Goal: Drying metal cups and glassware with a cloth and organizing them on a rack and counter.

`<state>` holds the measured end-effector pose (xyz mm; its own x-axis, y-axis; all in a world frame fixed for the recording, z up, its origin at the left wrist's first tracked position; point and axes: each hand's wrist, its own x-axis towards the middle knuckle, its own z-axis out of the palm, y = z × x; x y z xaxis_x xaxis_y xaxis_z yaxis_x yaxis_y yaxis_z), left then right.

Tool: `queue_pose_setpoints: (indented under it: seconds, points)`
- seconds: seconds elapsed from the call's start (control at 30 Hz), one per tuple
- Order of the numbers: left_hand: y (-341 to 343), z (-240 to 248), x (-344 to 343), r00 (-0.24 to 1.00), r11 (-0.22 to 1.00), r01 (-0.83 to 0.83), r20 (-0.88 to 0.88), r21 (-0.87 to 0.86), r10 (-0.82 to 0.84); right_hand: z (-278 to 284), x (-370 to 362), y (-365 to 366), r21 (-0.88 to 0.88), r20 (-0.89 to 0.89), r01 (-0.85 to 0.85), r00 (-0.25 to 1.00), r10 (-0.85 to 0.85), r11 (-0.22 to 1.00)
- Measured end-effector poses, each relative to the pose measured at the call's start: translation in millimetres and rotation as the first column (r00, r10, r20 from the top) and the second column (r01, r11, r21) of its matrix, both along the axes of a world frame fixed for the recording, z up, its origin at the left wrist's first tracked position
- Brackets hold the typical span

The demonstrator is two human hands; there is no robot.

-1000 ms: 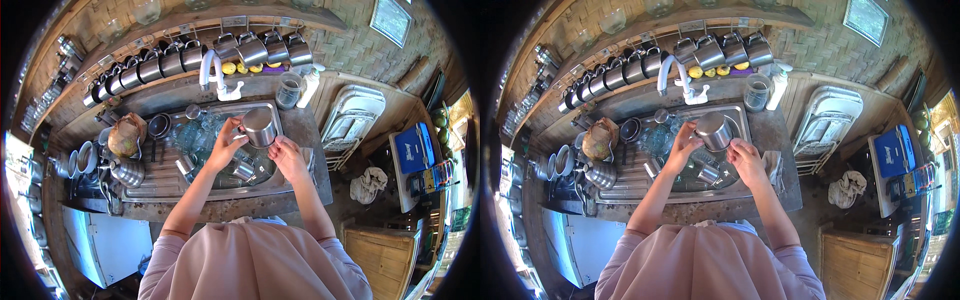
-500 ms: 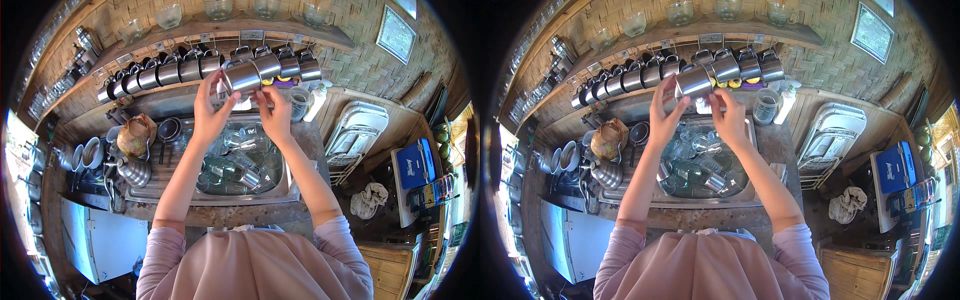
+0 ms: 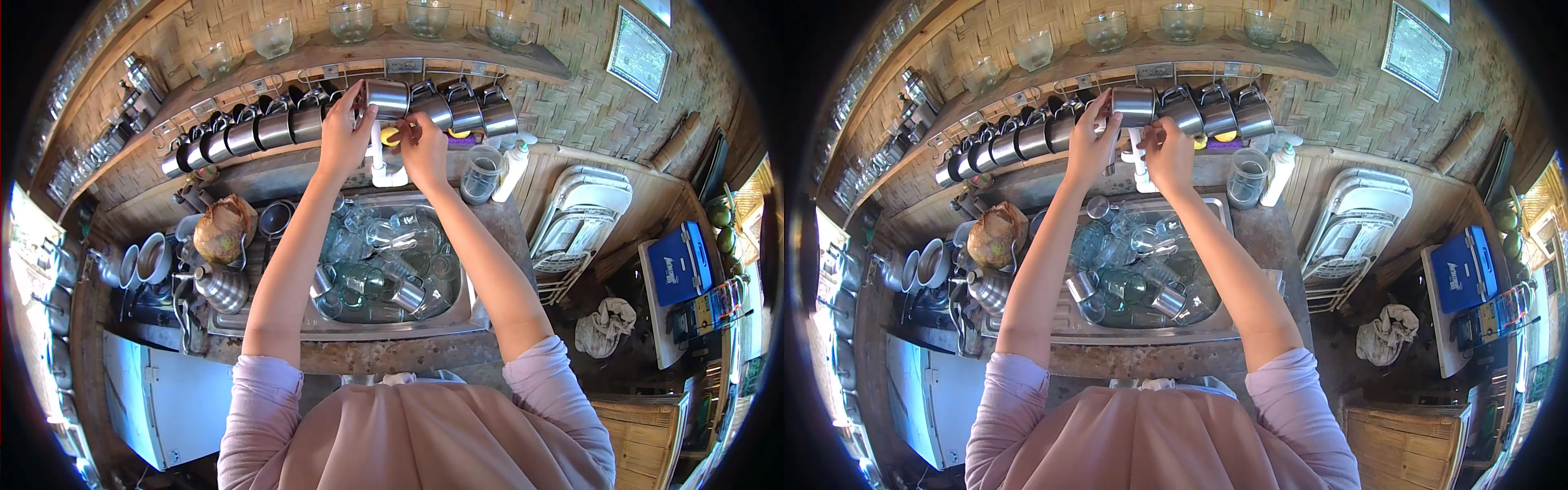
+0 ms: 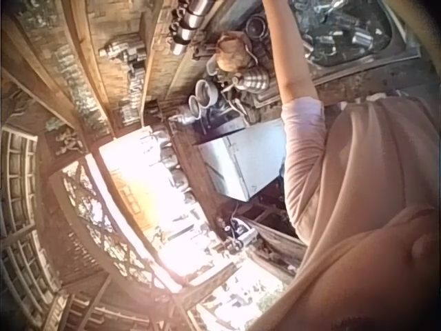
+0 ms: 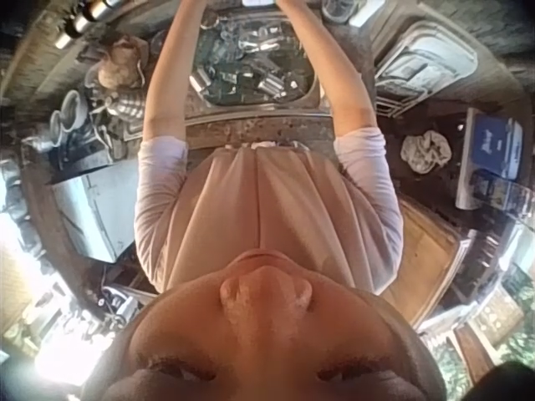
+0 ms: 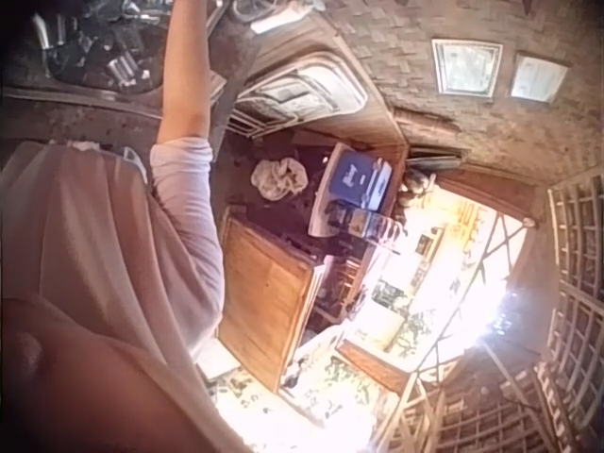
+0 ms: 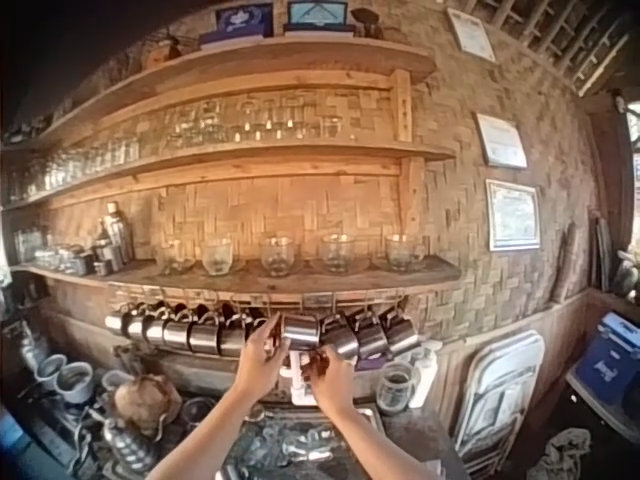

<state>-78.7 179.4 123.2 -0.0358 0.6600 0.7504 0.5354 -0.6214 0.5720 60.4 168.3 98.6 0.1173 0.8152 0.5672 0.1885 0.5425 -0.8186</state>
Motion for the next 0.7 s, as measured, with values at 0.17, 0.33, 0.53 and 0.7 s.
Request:
queue_pose_setpoints:
  seconds: [0.17,0.33,0.53,0.7]
  points:
    - [-6,-3,2,0.979,0.986,-0.078,-0.174,0.146,0.104,-18,4,5,-0.031,0.185,0.119,0.976,-0.111,0.992]
    - [-21,-8,13,0.939,0.965,-0.213,-0.241,0.154,0.246,-28,7,-3,-0.078,0.248,0.158,0.959,-0.134,0.984]
    - [-21,-13,13,0.924,0.953,-0.237,-0.259,0.19,0.281,-35,9,-7,-0.196,0.038,-0.049,0.998,0.058,0.979]
    - [-33,-20,12,0.95,0.955,-0.211,-0.189,0.207,0.25,-52,16,-16,-0.277,-0.042,-0.118,0.993,0.11,0.954]
